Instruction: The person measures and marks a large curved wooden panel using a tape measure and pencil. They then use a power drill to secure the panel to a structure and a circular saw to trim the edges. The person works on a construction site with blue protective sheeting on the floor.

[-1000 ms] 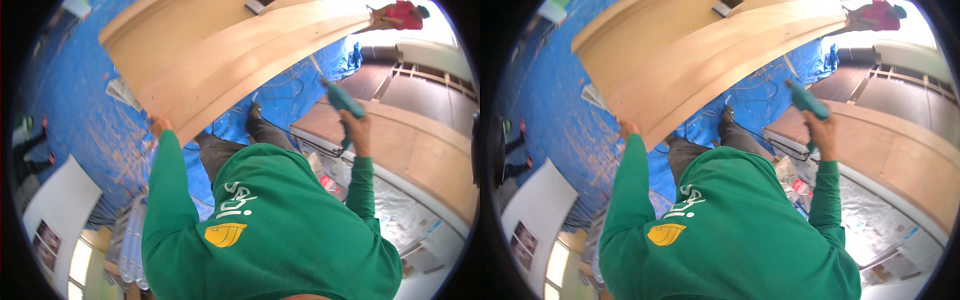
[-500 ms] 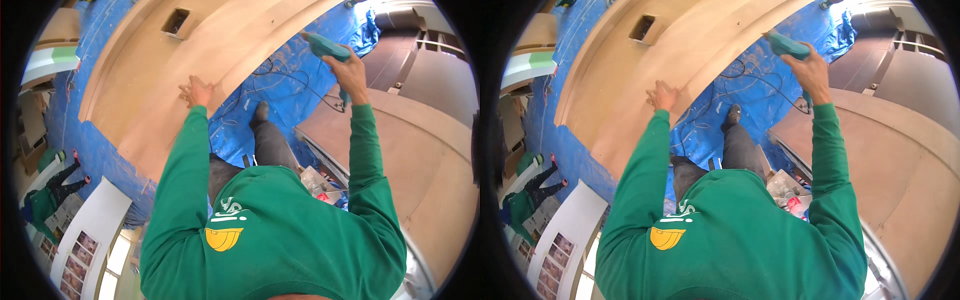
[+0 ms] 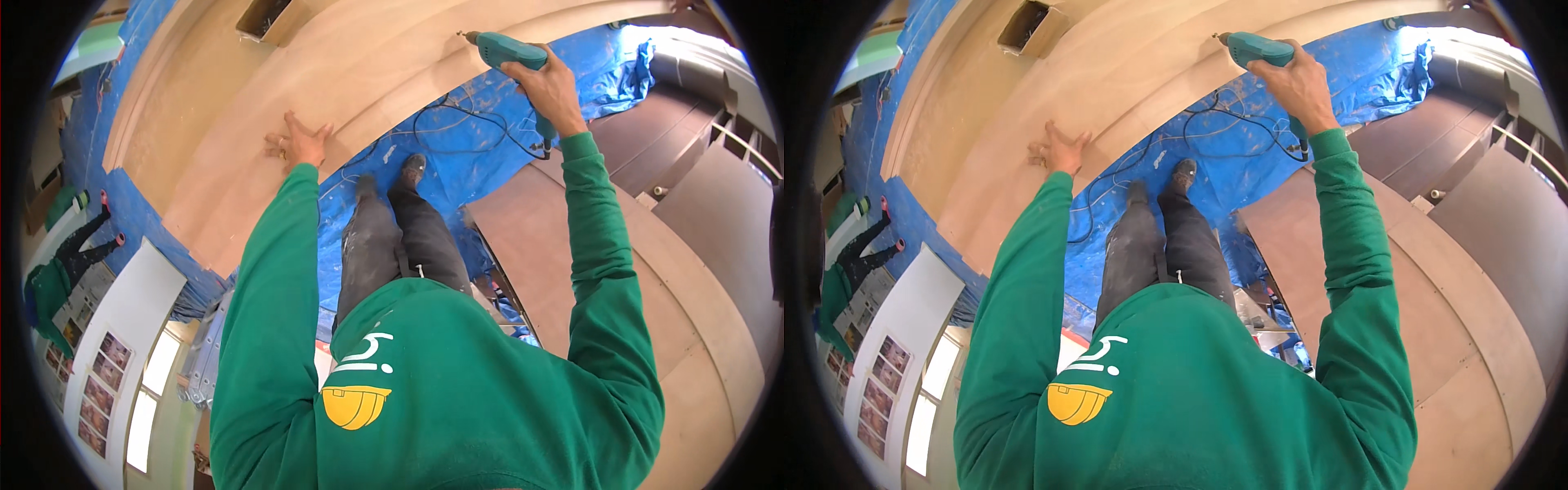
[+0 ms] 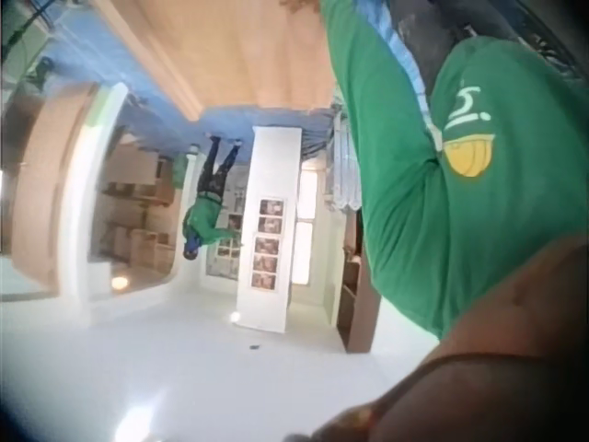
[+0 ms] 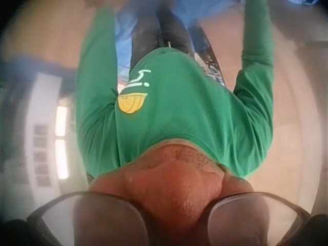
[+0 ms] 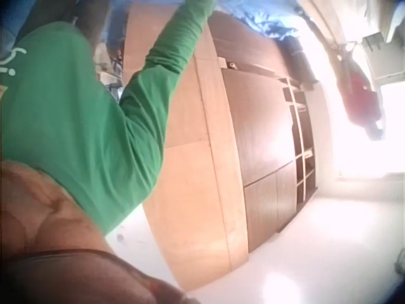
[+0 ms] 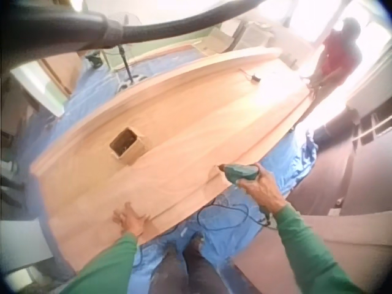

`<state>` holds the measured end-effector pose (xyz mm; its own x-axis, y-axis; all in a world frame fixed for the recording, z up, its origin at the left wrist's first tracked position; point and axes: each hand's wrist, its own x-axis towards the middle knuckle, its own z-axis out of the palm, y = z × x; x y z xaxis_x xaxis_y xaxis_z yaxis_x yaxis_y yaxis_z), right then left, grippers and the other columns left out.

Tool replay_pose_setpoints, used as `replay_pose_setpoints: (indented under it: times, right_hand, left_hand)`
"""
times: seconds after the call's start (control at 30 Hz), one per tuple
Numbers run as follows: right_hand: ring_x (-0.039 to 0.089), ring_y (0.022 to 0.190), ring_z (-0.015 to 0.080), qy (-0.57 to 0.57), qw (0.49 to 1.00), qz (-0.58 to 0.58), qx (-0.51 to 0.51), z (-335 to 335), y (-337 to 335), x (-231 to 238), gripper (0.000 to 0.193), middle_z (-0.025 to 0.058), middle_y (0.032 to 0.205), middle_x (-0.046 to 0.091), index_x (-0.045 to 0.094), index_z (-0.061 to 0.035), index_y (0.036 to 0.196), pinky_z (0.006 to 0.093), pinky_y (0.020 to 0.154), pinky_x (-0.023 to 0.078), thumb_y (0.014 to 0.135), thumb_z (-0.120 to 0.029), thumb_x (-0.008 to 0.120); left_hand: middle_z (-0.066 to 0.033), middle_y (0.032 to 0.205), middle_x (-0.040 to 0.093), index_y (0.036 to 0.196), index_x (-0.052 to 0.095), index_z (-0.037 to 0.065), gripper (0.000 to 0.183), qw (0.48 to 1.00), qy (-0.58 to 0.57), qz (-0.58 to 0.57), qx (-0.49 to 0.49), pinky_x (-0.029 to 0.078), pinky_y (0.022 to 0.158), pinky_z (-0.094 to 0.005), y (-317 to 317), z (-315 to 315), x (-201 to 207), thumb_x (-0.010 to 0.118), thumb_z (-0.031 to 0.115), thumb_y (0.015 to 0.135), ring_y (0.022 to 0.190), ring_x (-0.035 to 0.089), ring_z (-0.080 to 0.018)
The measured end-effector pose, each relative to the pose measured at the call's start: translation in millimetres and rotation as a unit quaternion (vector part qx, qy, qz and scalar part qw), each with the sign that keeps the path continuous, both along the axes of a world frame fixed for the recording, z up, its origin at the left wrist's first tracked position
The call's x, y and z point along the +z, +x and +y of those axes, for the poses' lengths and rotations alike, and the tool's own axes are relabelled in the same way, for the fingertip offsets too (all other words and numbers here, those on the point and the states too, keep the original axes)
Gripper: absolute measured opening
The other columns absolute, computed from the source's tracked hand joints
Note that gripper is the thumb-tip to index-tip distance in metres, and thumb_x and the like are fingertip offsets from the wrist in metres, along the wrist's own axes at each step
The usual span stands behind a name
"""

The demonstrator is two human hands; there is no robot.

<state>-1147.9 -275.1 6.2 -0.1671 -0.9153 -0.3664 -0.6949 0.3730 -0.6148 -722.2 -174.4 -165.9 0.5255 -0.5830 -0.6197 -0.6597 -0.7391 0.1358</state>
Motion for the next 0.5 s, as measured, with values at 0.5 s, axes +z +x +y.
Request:
replay_pose_setpoints:
  times: [0.5]
  right_hand:
    - [0.078, 0.090, 0.0335, 0.006, 0.999, 0.049, 0.017, -20, 15, 6, 0.067, 0.0228, 0.100, 0.079, 0.070, 0.0018, 0.131, 0.0413, 0.083, 0.060, 0.082, -0.042, 0.083]
  left_hand:
    - [-0.0378, 0.174, -0.011, 0.172, 0.017, 0.038, 0.117, 1.000, -0.001, -0.014, 0.008, 0.029, 0.109, -0.0892, 2, 2, -8, 0.087, 0.064, 0.082, 0.159, -0.011, -0.0648]
